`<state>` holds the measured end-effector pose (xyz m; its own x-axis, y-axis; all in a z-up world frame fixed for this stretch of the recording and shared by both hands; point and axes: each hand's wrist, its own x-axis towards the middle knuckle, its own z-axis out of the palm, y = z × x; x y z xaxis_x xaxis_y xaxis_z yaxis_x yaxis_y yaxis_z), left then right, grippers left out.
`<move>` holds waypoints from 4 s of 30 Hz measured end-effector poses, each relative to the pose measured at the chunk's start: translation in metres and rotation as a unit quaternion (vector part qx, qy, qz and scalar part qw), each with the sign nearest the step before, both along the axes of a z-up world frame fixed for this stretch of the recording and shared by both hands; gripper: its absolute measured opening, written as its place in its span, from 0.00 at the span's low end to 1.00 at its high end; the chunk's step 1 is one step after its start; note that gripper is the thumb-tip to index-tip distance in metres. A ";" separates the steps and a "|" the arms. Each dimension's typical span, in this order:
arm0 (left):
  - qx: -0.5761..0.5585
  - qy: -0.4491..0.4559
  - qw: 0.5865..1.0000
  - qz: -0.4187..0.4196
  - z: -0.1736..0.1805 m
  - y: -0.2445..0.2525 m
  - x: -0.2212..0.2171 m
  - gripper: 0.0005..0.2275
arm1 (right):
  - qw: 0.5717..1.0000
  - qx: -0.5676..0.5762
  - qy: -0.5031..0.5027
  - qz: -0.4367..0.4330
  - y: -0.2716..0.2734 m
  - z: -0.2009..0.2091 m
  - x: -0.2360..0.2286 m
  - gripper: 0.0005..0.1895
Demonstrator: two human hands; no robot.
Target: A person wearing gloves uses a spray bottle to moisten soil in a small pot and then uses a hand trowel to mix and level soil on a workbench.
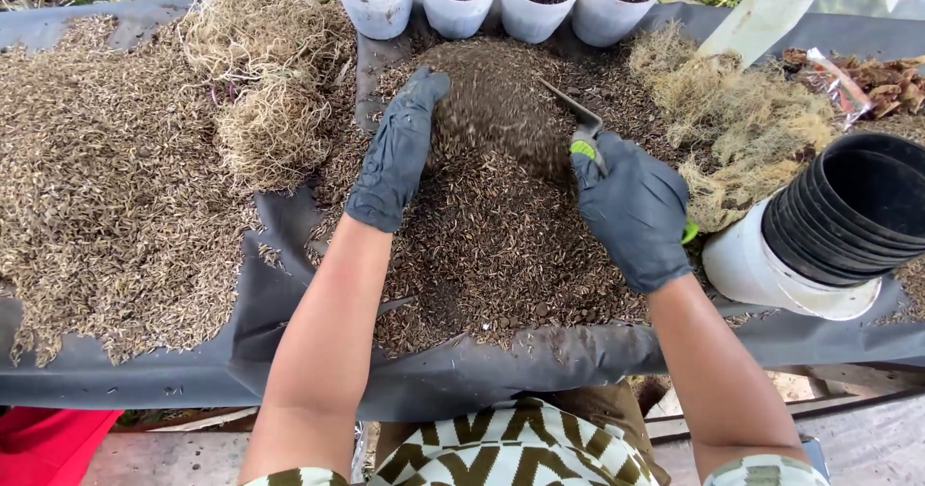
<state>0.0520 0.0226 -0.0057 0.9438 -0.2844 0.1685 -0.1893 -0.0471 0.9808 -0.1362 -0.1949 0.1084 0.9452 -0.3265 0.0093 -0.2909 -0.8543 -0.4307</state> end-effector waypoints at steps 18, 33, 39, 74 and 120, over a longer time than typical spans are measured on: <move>0.267 -0.227 0.925 0.145 0.014 0.018 0.000 0.26 | 0.823 -0.556 -0.101 -0.056 -0.081 -0.098 0.069 0.19; 0.009 0.058 0.998 0.024 0.043 0.002 0.011 0.29 | 0.998 0.006 -0.056 0.022 -0.042 -0.006 0.032 0.14; 0.015 0.025 0.998 0.050 -0.017 0.024 0.044 0.25 | 0.947 -0.229 -0.214 0.061 -0.069 -0.034 0.057 0.14; -0.122 -0.100 0.987 0.010 -0.033 0.018 0.080 0.34 | 0.953 -0.045 -0.255 0.154 -0.062 0.013 0.053 0.14; 0.216 0.151 0.965 -0.003 0.116 0.045 -0.073 0.48 | 0.874 -0.321 -0.196 0.307 -0.070 -0.133 -0.139 0.40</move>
<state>-0.0211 0.0674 0.1104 0.9296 -0.2717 -0.2490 0.1006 -0.4631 0.8806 -0.2757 -0.2653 -0.0250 0.8232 0.4330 0.3671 0.3705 -0.8998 0.2304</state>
